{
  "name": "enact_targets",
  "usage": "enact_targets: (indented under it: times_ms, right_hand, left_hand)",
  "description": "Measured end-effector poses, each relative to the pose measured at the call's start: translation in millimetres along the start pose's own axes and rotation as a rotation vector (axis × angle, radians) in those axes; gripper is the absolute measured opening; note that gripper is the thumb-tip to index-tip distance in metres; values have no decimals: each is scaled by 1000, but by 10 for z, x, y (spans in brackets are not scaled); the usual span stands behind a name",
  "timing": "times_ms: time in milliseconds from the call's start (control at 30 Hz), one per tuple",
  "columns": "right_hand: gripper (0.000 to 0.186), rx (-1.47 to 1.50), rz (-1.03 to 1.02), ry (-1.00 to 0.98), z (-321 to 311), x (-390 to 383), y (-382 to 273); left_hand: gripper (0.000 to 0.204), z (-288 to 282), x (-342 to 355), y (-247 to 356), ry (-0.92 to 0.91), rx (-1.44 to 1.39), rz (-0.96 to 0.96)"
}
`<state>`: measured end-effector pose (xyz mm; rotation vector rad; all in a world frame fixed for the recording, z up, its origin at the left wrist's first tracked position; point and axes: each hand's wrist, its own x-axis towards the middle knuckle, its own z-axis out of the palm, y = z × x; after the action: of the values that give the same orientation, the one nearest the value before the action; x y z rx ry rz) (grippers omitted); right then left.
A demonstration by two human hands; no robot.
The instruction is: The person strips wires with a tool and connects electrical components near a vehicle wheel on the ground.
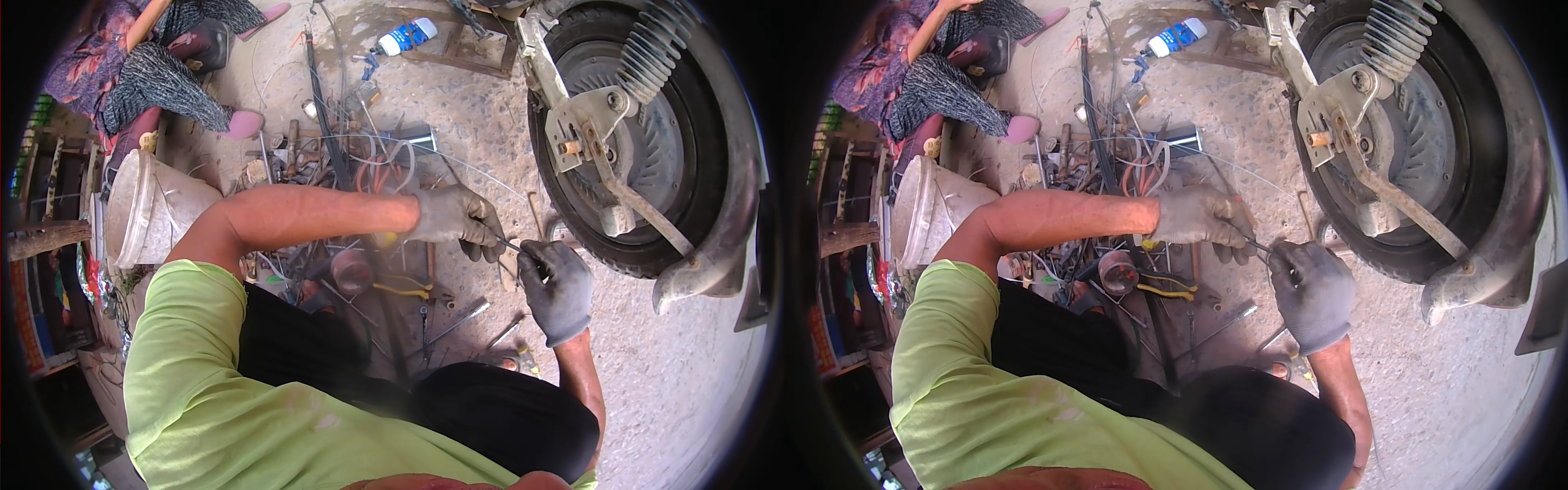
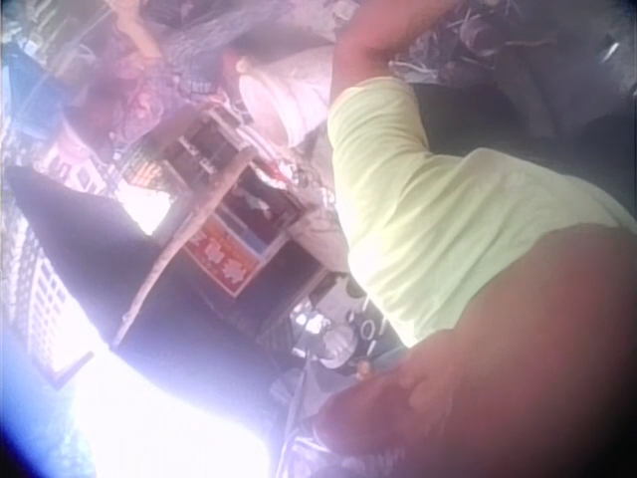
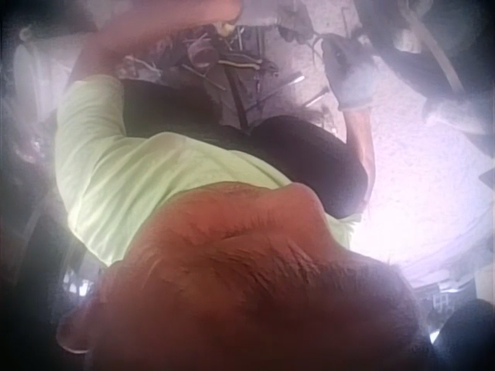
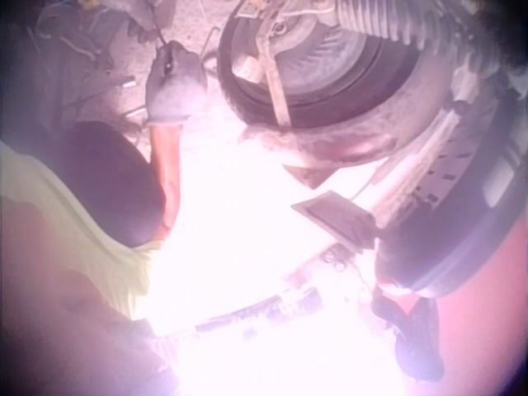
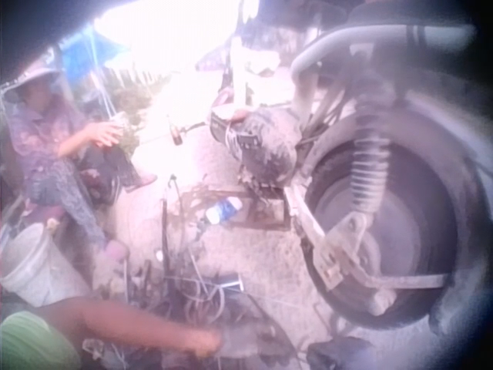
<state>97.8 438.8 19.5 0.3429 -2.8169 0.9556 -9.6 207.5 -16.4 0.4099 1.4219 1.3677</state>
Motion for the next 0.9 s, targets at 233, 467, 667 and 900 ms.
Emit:
enact_targets:
  times_ms: [233,467,667,900]
  right_hand:
    - [13,-70,-79,6,-14,12,-2]
    - [11,25,64,13,33,-51,-35]
    - [12,117,180,-66,61,-89,-41]
    - [13,-17,83,-25,45,-66,-58]
  left_hand:
    - [18,39,30,-21,19,27,-10]
    - [18,101,21,-67,136,140,76]
    - [18,153,-19,-77,187,198,63]
    - [10,167,2,-189,240,334,266]
